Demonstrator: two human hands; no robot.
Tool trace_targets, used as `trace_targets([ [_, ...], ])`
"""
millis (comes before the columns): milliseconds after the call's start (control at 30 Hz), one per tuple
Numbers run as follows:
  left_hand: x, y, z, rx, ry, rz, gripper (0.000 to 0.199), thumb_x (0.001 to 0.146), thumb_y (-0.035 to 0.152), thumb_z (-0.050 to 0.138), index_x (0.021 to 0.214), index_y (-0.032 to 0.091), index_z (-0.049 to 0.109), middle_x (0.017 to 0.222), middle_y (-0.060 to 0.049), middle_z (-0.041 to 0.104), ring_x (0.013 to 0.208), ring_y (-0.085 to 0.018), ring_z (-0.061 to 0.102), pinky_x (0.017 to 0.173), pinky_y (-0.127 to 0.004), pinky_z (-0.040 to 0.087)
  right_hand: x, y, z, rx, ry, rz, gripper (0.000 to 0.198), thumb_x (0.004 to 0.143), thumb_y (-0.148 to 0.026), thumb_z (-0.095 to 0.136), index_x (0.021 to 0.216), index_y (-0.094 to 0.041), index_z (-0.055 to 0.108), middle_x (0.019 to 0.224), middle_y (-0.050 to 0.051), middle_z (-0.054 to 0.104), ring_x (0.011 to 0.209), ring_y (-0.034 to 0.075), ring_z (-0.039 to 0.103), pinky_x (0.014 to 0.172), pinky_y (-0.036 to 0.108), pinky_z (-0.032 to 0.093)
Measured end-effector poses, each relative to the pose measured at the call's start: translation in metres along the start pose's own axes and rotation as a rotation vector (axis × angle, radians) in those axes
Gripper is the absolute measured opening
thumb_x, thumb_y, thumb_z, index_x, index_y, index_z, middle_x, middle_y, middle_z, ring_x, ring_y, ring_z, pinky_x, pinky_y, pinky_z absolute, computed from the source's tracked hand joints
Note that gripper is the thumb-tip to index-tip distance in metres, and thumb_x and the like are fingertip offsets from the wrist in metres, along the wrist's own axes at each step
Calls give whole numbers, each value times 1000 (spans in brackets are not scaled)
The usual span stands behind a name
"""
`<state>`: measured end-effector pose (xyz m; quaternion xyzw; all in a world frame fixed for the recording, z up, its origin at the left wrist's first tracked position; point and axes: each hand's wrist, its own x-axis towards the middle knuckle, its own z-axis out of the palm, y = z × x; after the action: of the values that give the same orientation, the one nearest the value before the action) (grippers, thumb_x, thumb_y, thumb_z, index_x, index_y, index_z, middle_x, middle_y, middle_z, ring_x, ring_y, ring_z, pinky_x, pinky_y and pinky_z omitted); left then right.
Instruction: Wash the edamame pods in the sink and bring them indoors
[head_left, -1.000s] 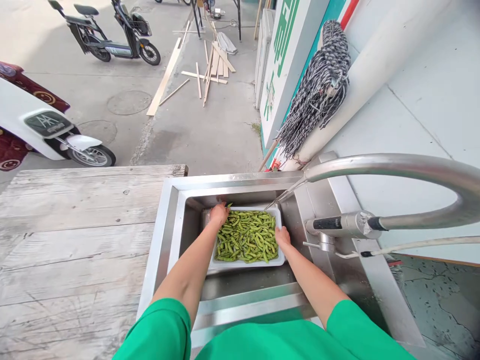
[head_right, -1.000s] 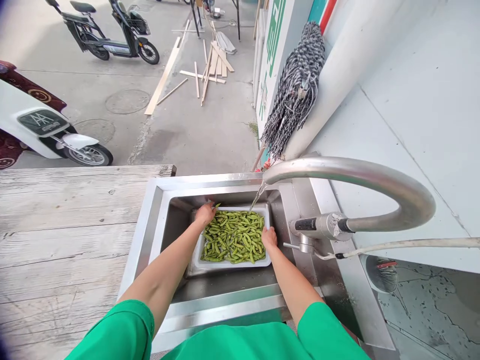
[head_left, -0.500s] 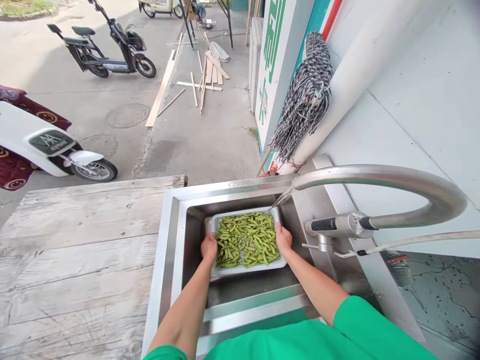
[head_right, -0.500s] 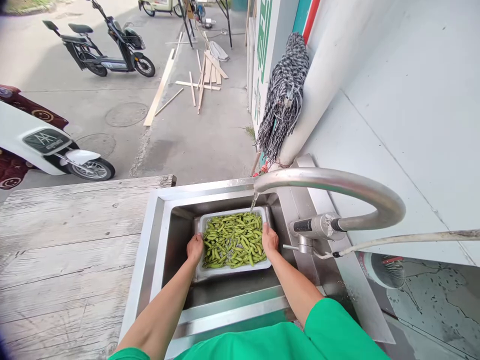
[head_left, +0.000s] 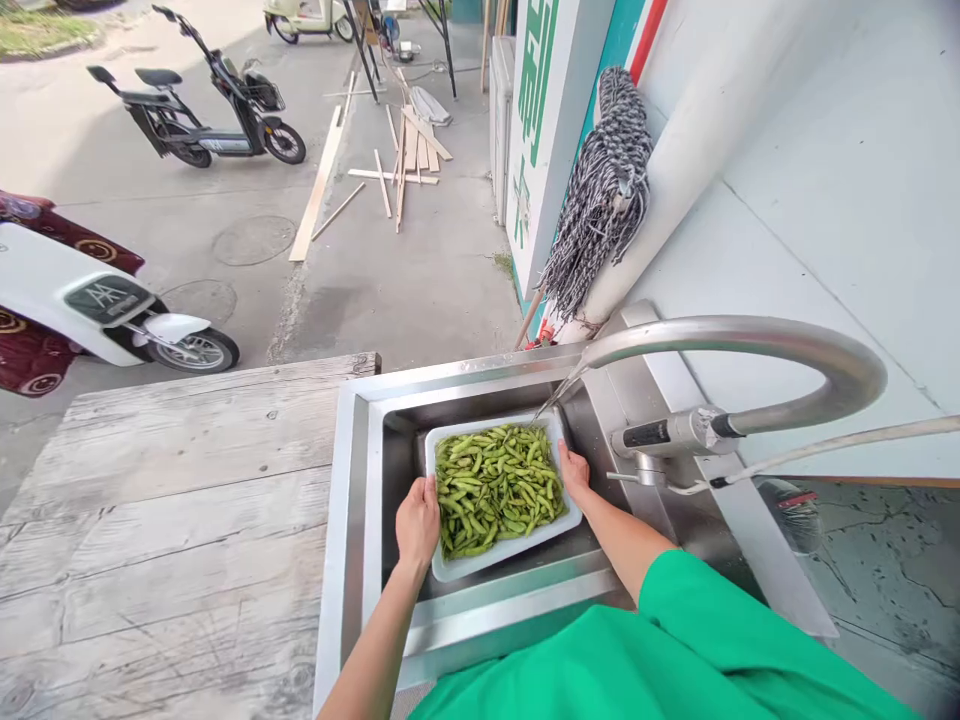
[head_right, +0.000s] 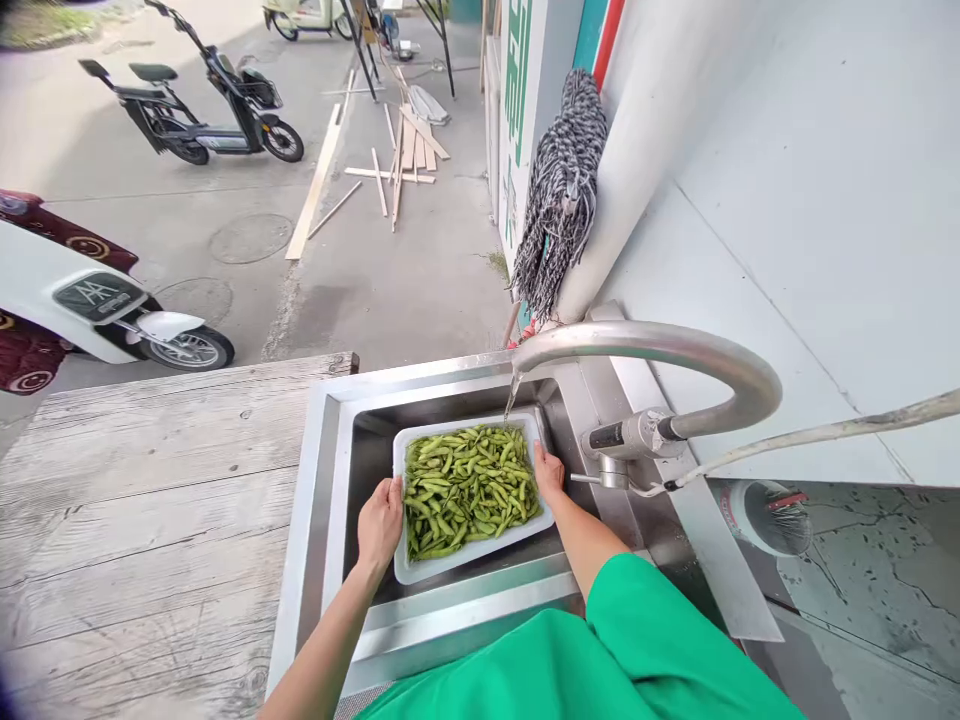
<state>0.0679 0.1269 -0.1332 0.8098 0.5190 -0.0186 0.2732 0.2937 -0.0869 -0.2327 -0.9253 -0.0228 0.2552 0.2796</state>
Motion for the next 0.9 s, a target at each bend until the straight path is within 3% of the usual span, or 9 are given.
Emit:
trace_targets([
  [167,7,-16,22,-52,-107,-98,40,90,36,28,75,17,61,81,-12,68,78,-25,62,64,-30,41,9,3,-1,-66,31,-40,61,83,-64,30,52,-18,56,54,7,57,52,15,44,50,25,26],
  [333,10,-27,28,-93,-121,-124,45,90,42,25,84,17,62,86,-11,69,82,-25,63,64,-30,43,3,3,-5,-103,80,-106,63,88,-60,24,55,-18,57,57,7,57,54,14,43,51,25,23],
  [467,13,-23,27,-133,-94,-119,47,91,44,23,90,17,63,87,-9,69,81,-23,64,65,-29,45,4,-4,-8,-120,109,-143,65,89,-58,20,60,-18,61,61,8,59,57,14,44,53,25,23],
  [667,53,-13,40,-59,-116,-153,46,90,43,27,91,15,64,89,-13,69,86,-26,64,67,-31,45,29,-13,-1,-172,100,-103,69,90,-59,17,65,-17,65,65,10,62,58,15,48,52,25,24],
  [900,72,-10,53,36,-166,-164,34,87,35,39,86,14,66,87,-14,70,86,-27,65,68,-30,46,31,-7,-1,-255,37,-49,65,92,-54,19,72,-16,68,72,13,66,65,20,58,57,26,34],
])
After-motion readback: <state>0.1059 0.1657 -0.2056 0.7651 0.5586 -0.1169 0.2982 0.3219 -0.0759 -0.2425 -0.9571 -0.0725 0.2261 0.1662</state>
